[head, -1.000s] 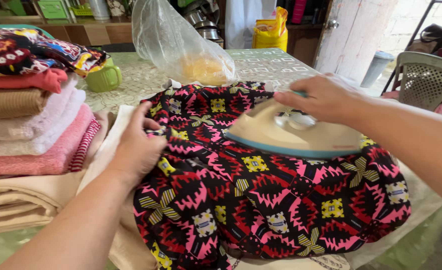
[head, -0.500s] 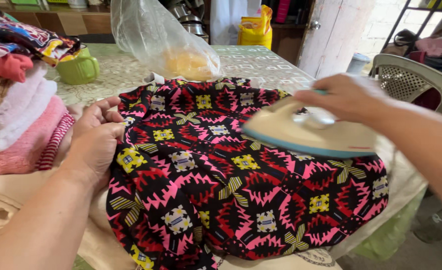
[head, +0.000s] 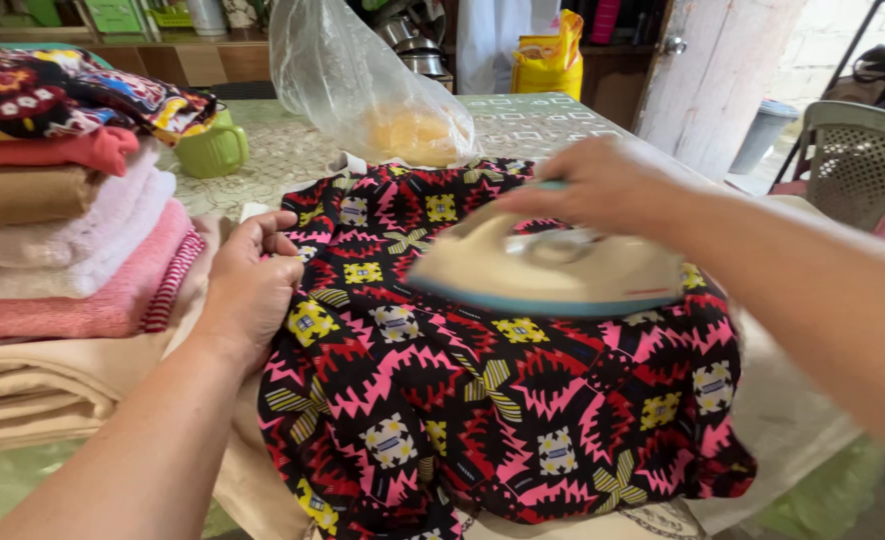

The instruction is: The person irons a patterned short-sleeved shirt on a table covered with a cloth. They repeatedly smooth the fabric with their hands, reposition the shirt, and use a steam iron to press different sections including the collar, sleeves, and body. The shirt is flipped and adjusted multiple times during the process.

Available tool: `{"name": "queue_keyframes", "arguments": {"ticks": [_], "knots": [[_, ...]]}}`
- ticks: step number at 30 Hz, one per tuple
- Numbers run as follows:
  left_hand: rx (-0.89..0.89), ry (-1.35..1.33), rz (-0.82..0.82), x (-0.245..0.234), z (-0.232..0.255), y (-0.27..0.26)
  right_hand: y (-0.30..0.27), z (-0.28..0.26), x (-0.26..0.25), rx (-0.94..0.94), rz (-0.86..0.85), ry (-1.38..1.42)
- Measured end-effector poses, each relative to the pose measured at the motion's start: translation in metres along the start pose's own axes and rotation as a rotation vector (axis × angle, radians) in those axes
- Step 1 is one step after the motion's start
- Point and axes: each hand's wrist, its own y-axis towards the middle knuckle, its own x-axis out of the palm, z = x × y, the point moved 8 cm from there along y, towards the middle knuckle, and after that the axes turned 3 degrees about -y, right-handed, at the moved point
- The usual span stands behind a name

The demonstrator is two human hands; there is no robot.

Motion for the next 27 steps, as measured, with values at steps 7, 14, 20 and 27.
{"name": "queue_keyframes", "arguments": {"ticks": [7,14,20,27], "knots": [[0.016,0.011,-0.03,0.003,0.0,0.001,-0.055,0.22,-0.062,0.414,0.086,-0.286],[-0.008,0.102,-0.035,0.015,0.008,-0.005,-0.062,0.248,-0.067,0.393,0.058,-0.271],[0.037,0.227,-0.031,0.015,0.01,-0.005,-0.021,0.105,-0.025,0.252,0.015,-0.02],[0.009,0.244,-0.021,0.014,0.011,-0.008,-0.017,-0.052,-0.003,-0.129,0.014,-0.13]]}}
